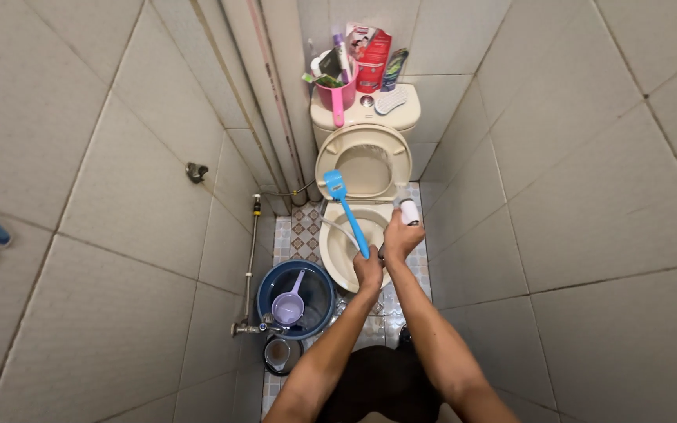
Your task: Scrubbing the lid and seat of a toilet using a brush and a sponge.
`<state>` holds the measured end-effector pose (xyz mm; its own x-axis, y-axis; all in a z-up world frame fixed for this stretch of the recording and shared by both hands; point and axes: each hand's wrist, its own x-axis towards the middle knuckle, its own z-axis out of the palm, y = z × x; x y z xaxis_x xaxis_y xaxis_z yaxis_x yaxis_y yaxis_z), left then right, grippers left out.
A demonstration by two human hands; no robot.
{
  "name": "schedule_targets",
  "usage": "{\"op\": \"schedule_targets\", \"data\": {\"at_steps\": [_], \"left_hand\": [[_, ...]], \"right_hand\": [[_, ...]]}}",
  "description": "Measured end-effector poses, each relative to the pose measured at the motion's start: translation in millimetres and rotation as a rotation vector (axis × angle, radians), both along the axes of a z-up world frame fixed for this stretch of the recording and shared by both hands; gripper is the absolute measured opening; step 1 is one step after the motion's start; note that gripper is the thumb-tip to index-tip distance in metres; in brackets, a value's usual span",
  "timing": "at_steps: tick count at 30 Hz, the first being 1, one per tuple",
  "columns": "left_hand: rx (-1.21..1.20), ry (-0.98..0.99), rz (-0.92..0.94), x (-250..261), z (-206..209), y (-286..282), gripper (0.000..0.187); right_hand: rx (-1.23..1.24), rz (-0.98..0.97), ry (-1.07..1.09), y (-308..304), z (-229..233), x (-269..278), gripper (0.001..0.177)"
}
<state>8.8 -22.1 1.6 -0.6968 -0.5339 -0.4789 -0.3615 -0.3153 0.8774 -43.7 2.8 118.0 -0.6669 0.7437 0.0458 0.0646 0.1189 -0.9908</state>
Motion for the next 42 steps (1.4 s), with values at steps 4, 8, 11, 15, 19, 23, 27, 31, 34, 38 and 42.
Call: {"op": "schedule_targets", "data": {"at_steps": [4,8,11,15,19,23,27,31,34,38,42], "left_hand": [[0.024,0.001,0.022,3,2,-5,0.027],[0.030,0.007,0.037,7,14,-12,0.025],[0.030,0.021,0.023,-1,2,-13,0.025],[0.006,-0.008,-0.007,4,14,-12,0.026],[0.038,-0.015,0.013,0,2,-2,0.027],[0.009,-0.001,-0.070,-8,0,-1,0.027],[0.018,0.053,-0.099,-18,-12,4,0.028],[-0.007,0.023,-0.131,-15,-13,6,0.028],[-0.006,0.013,-0.110,-17,-25,8,0.028],[-0.005,-0.011,-0.106,-8,-14,7,0.028],[-0.014,-0.006,-0.170,-7,-30,9,0.030]], "right_hand": [[0.006,0.113,0.014,-14,0,4,0.021],[0.008,0.078,0.010,-19,-1,2,0.023],[0.027,0.071,0.001,-17,-5,-1,0.025],[0.013,0.068,0.003,-17,5,2,0.027],[0.036,0.131,0.003,-9,0,-1,0.027],[-0.126,0.047,0.004,-3,21,4,0.024],[-0.170,0.115,0.011,1,29,1,0.026],[-0.261,0.007,0.011,8,29,1,0.022],[-0.130,0.035,-0.017,12,31,3,0.022],[-0.181,0.009,-0.020,14,25,7,0.023],[-0.248,0.034,-0.036,14,34,18,0.024]]}}
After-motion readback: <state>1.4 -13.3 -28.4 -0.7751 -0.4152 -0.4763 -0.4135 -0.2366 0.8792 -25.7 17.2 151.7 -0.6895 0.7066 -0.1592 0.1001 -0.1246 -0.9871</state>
